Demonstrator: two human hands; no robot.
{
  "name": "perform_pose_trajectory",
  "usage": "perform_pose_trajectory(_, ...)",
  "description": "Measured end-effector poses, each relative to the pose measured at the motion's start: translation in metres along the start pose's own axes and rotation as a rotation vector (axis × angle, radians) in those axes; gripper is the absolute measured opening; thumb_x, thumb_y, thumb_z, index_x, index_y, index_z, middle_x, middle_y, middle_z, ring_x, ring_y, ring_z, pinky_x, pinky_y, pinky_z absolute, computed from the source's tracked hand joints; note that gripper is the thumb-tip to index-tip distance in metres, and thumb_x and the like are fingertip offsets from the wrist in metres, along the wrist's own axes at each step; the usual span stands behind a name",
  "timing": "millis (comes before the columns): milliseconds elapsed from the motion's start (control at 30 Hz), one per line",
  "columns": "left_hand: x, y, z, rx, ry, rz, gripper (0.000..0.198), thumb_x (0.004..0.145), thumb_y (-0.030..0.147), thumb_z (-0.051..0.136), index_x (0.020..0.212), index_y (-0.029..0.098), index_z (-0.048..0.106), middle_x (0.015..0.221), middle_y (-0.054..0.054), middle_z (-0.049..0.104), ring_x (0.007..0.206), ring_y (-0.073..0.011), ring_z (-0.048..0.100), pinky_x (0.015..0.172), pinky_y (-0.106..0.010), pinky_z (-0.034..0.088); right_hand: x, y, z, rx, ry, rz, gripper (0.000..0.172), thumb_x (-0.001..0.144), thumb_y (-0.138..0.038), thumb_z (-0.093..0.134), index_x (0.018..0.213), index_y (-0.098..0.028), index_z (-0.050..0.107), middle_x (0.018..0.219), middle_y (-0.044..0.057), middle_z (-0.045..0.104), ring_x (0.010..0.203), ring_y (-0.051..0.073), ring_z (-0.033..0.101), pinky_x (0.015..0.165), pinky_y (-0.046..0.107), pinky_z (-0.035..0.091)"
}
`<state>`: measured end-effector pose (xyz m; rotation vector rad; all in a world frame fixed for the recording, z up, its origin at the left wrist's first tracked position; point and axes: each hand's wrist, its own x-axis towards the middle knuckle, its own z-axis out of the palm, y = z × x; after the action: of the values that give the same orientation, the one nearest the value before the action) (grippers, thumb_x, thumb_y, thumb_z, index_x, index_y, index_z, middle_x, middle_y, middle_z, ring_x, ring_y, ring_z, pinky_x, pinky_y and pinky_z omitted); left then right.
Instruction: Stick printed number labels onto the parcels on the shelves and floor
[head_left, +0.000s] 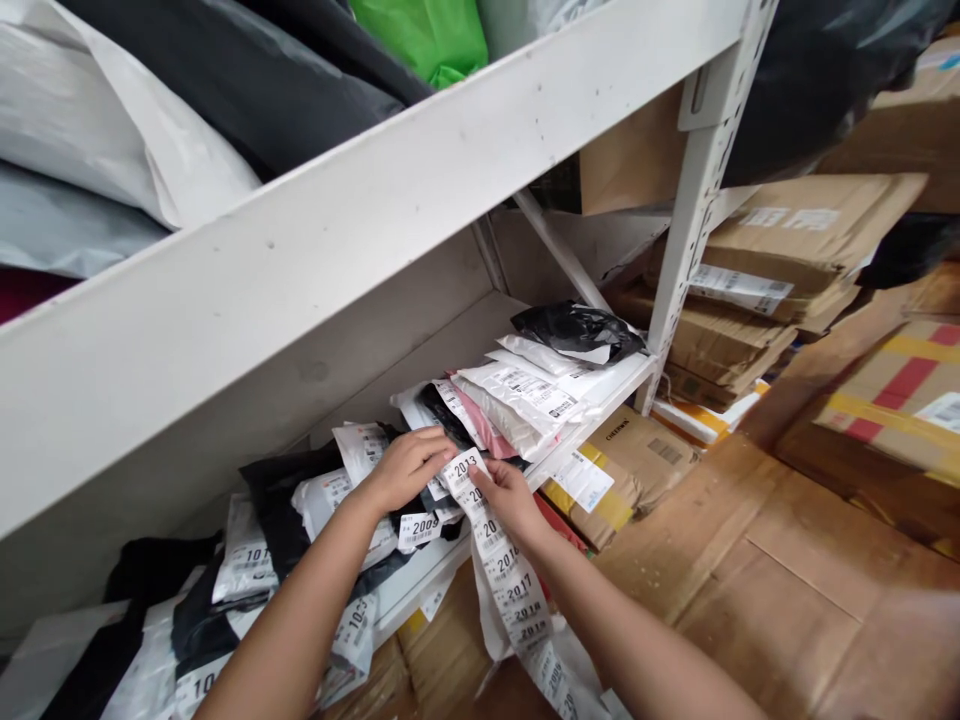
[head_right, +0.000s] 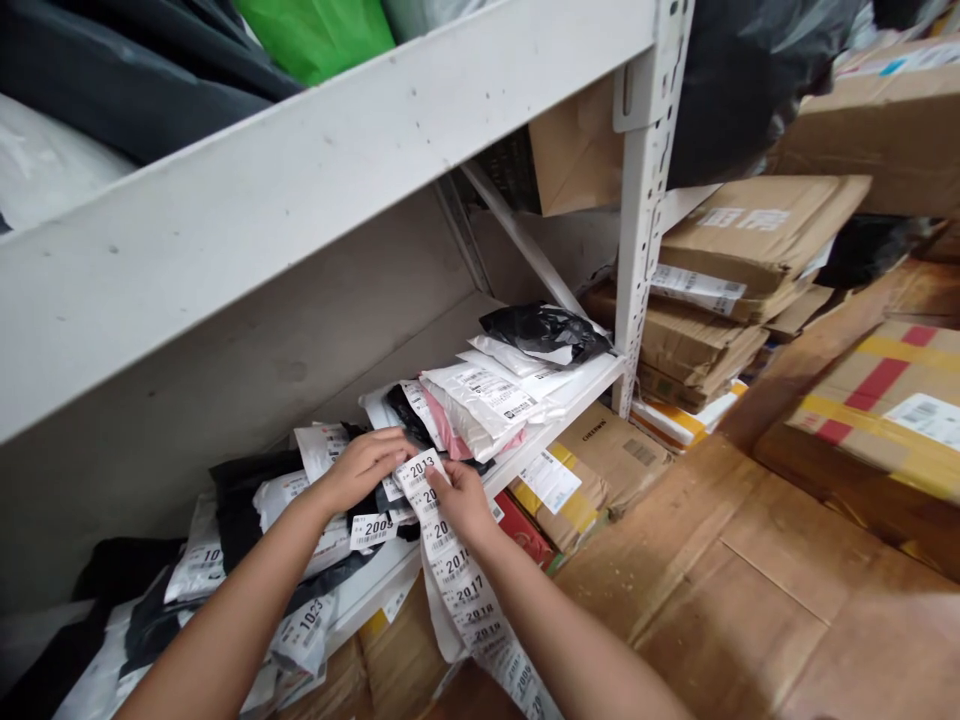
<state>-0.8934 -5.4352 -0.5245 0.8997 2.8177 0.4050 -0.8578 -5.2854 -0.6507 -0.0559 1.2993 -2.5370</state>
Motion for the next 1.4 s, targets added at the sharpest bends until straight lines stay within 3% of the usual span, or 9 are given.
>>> perform_pose_trajectory(267,0.013,0.009,0.006,0.321,-0.021,-0.155,0.018,0.091,0.039,0.052,0.087,0.023,0.059,0.086,0.001,0.059,0.076,-0.0168,0.058,0.067,-0.029,0.039,0.011,-0.001,0.010,-0.106,0.152,0.128,0.050,0.063,-0.060,0.071,0.051,-0.020,0.044,0.047,-0.006,0.039,0.046,0.007,0.029,0.047,0.025,0.022)
perform_pose_trajectory(400,0.016,0.016,0.008,0.426,-0.002,-0.171,0.011,0.091,0.030,0.050,0.087,0.022,0.057,0.097,-0.003,0.061,0.085,-0.0196,0.061,0.073,-0.031,0.042,0.004,-0.007,0.012,0.003,0.161,0.167,0.046,0.062,-0.058,0.074,0.056,-0.018,0.052,0.049,-0.004,0.047,0.046,0.008,0.035,0.048,0.025,0.026)
perform_pose_trajectory(567,0.009,0.013,0.005,0.281,-0.021,-0.147,0.014,0.092,0.034,0.048,0.085,0.023,0.052,0.118,-0.003,0.068,0.103,-0.0213,0.064,0.084,-0.033,0.045,-0.006,-0.001,0.008,0.177,0.092,0.165,0.034,0.061,-0.044,0.078,0.077,-0.016,0.067,0.059,-0.001,0.061,0.053,0.012,0.052,0.055,0.025,0.038)
perform_pose_trajectory(700,0.005,0.013,0.007,0.277,0.005,-0.156,0.014,0.092,0.035,0.048,0.085,0.023,0.052,0.140,-0.005,0.057,0.116,-0.0234,0.060,0.089,-0.034,0.044,-0.008,0.006,0.004,0.182,0.033,0.172,0.039,0.059,-0.048,0.079,0.078,-0.016,0.067,0.059,0.000,0.064,0.053,0.014,0.055,0.057,0.027,0.041)
perform_pose_trajectory(767,0.007,0.015,0.009,0.308,0.023,-0.176,0.015,0.092,0.035,0.048,0.084,0.023,0.053,0.135,-0.006,0.061,0.111,-0.0237,0.062,0.086,-0.034,0.043,-0.006,0.007,0.003,0.142,0.052,0.160,0.046,0.057,-0.057,0.078,0.073,-0.016,0.065,0.057,0.000,0.062,0.050,0.013,0.052,0.055,0.027,0.040)
perform_pose_trajectory(867,0.015,0.019,0.011,0.315,0.040,-0.231,0.016,0.091,0.036,0.050,0.082,0.023,0.055,0.104,-0.002,0.071,0.090,-0.0202,0.065,0.073,-0.030,0.041,-0.004,0.007,0.003,0.059,0.146,0.144,0.052,0.055,-0.065,0.075,0.066,-0.017,0.060,0.053,-0.002,0.057,0.046,0.011,0.045,0.050,0.026,0.034)
perform_pose_trajectory(967,0.021,0.021,0.012,0.308,0.053,-0.280,0.015,0.088,0.035,0.054,0.080,0.023,0.058,0.086,0.001,0.069,0.078,-0.0175,0.063,0.066,-0.029,0.038,-0.005,0.003,0.002,0.015,0.212,0.144,0.052,0.055,-0.067,0.074,0.059,-0.019,0.052,0.048,-0.005,0.049,0.044,0.008,0.038,0.047,0.025,0.028)
perform_pose_trajectory(1233,0.024,0.030,0.020,0.356,0.135,-0.370,0.013,0.081,0.033,0.059,0.076,0.021,0.057,0.089,-0.003,0.064,0.077,-0.0178,0.060,0.068,-0.029,0.038,-0.028,0.000,-0.012,0.089,0.235,0.138,0.059,0.059,-0.059,0.079,0.054,-0.023,0.032,0.043,-0.010,0.036,0.042,0.006,0.027,0.045,0.023,0.019)
perform_pose_trajectory(1400,0.029,0.033,0.026,0.411,0.180,-0.444,0.019,0.080,0.037,0.060,0.070,0.021,0.055,0.085,-0.002,0.062,0.071,-0.0163,0.059,0.065,-0.029,0.037,-0.041,0.001,-0.037,-0.042,0.140,0.016,0.046,0.072,-0.056,0.073,0.060,-0.021,0.046,0.052,-0.005,0.047,0.047,0.009,0.038,0.049,0.024,0.029)
